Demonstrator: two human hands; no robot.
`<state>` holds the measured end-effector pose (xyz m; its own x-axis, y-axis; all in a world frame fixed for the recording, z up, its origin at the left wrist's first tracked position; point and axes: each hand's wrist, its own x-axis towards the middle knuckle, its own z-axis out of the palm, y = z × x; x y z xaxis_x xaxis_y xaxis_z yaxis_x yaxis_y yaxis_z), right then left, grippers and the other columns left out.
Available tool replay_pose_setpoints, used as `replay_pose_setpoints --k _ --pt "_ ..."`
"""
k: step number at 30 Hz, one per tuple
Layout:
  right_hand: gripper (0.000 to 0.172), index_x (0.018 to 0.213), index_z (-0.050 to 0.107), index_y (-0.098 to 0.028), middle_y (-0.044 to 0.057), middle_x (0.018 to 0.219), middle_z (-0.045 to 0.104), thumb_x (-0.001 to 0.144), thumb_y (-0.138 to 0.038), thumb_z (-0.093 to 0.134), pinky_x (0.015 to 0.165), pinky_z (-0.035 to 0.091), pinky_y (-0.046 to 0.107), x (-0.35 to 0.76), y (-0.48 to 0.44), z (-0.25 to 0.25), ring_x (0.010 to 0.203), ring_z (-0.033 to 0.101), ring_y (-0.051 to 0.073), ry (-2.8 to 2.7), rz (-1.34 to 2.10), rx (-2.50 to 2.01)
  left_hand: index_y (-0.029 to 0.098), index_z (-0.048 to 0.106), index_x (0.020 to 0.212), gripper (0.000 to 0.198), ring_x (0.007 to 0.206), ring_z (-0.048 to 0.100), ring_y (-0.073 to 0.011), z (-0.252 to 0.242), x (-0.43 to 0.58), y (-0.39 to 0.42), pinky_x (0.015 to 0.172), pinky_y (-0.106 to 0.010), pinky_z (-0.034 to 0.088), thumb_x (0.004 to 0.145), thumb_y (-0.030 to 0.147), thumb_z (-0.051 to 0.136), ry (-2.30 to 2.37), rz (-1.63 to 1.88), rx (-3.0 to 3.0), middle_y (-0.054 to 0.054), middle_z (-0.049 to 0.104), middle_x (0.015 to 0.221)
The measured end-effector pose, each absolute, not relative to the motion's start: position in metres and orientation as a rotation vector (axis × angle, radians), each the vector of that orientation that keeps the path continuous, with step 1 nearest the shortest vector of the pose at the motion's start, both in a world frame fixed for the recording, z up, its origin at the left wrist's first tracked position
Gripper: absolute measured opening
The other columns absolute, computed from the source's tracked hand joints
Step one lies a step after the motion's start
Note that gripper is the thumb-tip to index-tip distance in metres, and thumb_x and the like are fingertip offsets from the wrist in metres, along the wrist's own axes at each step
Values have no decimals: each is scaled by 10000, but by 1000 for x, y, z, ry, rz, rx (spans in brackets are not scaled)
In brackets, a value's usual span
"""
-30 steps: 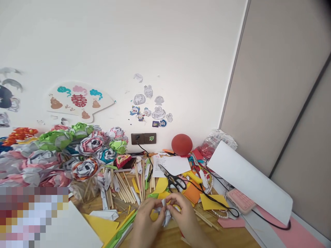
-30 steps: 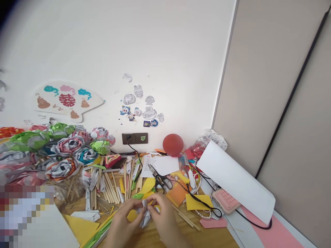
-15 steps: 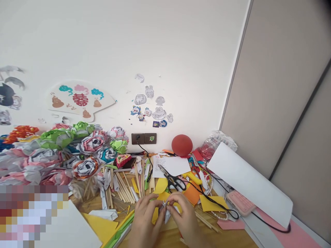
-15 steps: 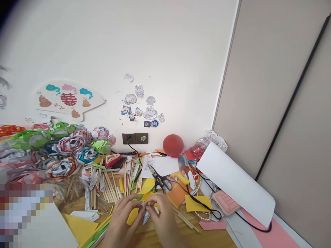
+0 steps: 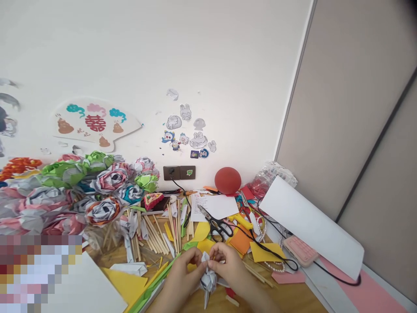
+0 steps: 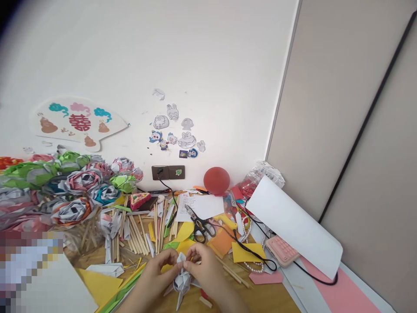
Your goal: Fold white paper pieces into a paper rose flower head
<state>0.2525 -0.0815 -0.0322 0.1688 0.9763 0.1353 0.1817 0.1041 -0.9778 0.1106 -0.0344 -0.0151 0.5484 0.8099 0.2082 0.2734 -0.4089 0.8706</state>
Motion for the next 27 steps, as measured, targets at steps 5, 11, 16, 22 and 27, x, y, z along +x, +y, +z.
replay_pose_setpoints --k 5,11,16,22,27 --pt "101 707 539 -167 -13 687 547 657 -83 561 629 403 257 253 -81 -34 682 533 164 -1313 777 -1444 195 481 618 124 652 518 -171 -13 107 -33 626 -248 390 718 258 520 895 767 1951 22 525 624" --pt "114 701 552 -175 -4 738 573 671 -65 559 681 398 265 254 -78 -36 739 542 174 -1432 600 -1462 198 503 602 143 670 559 -183 -12 102 -31 643 -251 386 729 262 508 935 717 2038 10 585 643" --pt "102 709 564 -168 -1 723 589 679 -71 559 675 416 263 257 -78 -35 723 559 170 -1400 664 -1440 194 546 623 44 710 583 -182 -6 103 -29 684 -245 399 654 167 528 896 676 2011 14 610 664" --pt "141 674 628 -160 -6 693 602 648 -33 572 644 414 233 258 -83 -24 702 564 154 -1500 651 -1392 191 524 522 137 659 570 -175 -2 103 -36 646 -247 389 656 161 531 1001 697 2038 8 607 601" --pt "133 735 678 -168 6 722 635 675 -78 601 663 432 244 257 -85 -23 714 582 161 -1525 650 -1376 162 589 632 90 662 572 -168 -16 97 -20 636 -258 409 668 242 609 764 634 1826 -4 609 642"
